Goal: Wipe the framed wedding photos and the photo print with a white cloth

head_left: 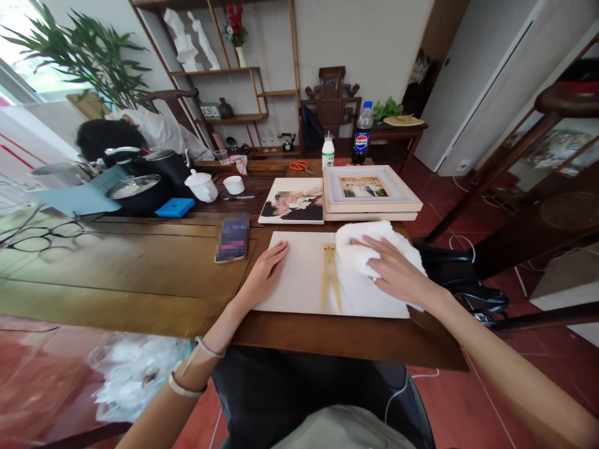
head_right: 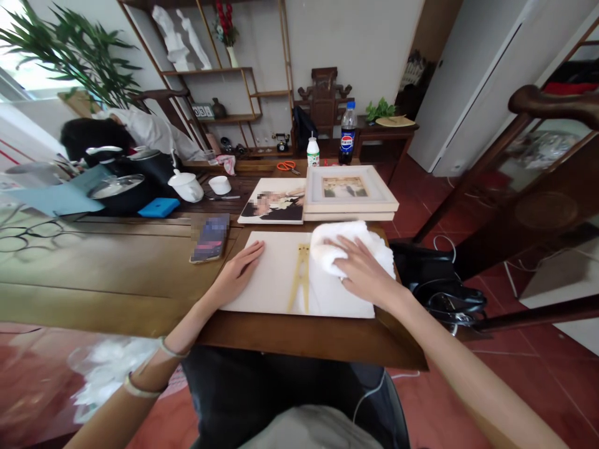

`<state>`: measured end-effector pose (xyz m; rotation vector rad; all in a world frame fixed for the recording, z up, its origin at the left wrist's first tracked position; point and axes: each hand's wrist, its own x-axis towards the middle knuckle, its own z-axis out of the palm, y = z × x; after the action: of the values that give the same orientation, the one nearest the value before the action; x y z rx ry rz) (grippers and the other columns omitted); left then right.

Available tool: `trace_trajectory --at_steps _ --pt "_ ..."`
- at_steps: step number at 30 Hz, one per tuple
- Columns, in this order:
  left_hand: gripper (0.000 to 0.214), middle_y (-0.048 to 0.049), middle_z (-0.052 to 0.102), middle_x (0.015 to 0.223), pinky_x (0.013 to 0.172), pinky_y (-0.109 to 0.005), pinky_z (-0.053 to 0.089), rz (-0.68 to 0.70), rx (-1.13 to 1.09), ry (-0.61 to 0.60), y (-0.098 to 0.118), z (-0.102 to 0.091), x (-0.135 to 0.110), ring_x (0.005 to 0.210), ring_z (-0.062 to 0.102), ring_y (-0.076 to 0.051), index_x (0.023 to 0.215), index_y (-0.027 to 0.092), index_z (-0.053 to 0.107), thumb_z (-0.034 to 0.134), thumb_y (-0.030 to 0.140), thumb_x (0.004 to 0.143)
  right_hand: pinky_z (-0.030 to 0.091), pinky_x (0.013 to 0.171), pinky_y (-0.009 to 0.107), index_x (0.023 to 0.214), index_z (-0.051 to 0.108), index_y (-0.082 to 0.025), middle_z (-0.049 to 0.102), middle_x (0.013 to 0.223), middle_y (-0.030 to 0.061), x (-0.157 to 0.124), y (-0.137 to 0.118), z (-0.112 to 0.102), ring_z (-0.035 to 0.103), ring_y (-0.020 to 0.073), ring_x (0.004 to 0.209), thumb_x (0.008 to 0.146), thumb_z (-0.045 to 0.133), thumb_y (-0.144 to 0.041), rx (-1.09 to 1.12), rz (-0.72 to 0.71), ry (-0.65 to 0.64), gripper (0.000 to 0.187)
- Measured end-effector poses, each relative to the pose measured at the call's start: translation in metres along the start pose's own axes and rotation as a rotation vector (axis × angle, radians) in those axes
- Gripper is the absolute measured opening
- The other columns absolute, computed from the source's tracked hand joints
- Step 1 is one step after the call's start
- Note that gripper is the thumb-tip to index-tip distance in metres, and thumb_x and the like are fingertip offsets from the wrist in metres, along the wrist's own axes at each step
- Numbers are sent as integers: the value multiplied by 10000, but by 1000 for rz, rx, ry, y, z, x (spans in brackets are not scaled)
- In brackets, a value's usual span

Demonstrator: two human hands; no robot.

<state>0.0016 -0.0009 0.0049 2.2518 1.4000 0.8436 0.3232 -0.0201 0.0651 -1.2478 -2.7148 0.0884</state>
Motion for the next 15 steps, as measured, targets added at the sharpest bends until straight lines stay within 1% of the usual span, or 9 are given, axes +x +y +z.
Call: trace_trajectory --at_steps 1,3,5,6,8,9,12,14,15 --pt "438 -95 457 1422 1137 -424 275 0 -1 1 0 0 0 1365 348 -217 1328 140 502 351 298 948 193 1106 585 795 657 -135 278 1511 129 8 6 6 165 343 1397 654 485 4 -43 0 28 263" --pt "438 -93 456 1422 1138 -424 273 2 -1 3 0 0 0 1364 350 -216 1329 143 500 352 297 947 164 1093 624 799 671 -137 239 1528 103 15 10 14 111 366 1402 670 502 -3 -109 6 57 252" --pt "438 -93 458 1421 1137 -429 274 6 0 6 -1 1 0 1363 351 -218 1329 145 501 353 299 947 153 1082 646 810 693 -146 277 1516 93 11 3 17 108 383 1398 751 535 -82 -126 6 66 180" --pt "438 -95 459 1420 1136 -431 277 7 1 7 -1 1 0 1362 351 -220 1328 143 502 353 301 947 151 1083 646 813 704 -151 310 1502 93 6 -4 16 124 385 1395 806 541 -152 -116 -2 65 164" --pt "441 -100 458 1420 1134 -436 279 4 5 6 0 1 0 1362 352 -223 1328 137 502 351 303 948 157 1089 633 805 720 -160 344 1487 92 -9 -21 13 153 380 1390 888 509 -300 -75 -19 48 267" --pt "443 -101 455 1422 1134 -440 279 1 6 4 0 1 0 1363 350 -225 1329 135 500 349 303 948 161 1092 626 794 725 -165 338 1490 89 -18 -31 10 161 377 1389 908 487 -352 -50 -24 33 323" --pt "444 -98 450 1426 1135 -449 273 -4 8 -2 1 1 -1 1367 343 -228 1335 142 494 343 306 951 173 1101 604 730 725 -174 316 1502 77 -44 -57 3 161 376 1389 902 487 -452 15 -34 -5 404" --pt "438 -85 451 1427 1137 -451 269 -10 6 -1 1 1 -1 1368 342 -227 1336 163 494 343 306 952 176 1110 587 678 713 -173 338 1492 80 -52 -64 -1 167 375 1388 878 513 -492 39 -32 -13 426" --pt "434 -79 452 1428 1138 -450 268 -13 5 0 1 1 -1 1367 342 -226 1336 174 495 345 306 952 174 1115 578 668 708 -175 357 1483 80 -53 -64 -2 175 369 1388 871 520 -504 49 -36 -20 430"
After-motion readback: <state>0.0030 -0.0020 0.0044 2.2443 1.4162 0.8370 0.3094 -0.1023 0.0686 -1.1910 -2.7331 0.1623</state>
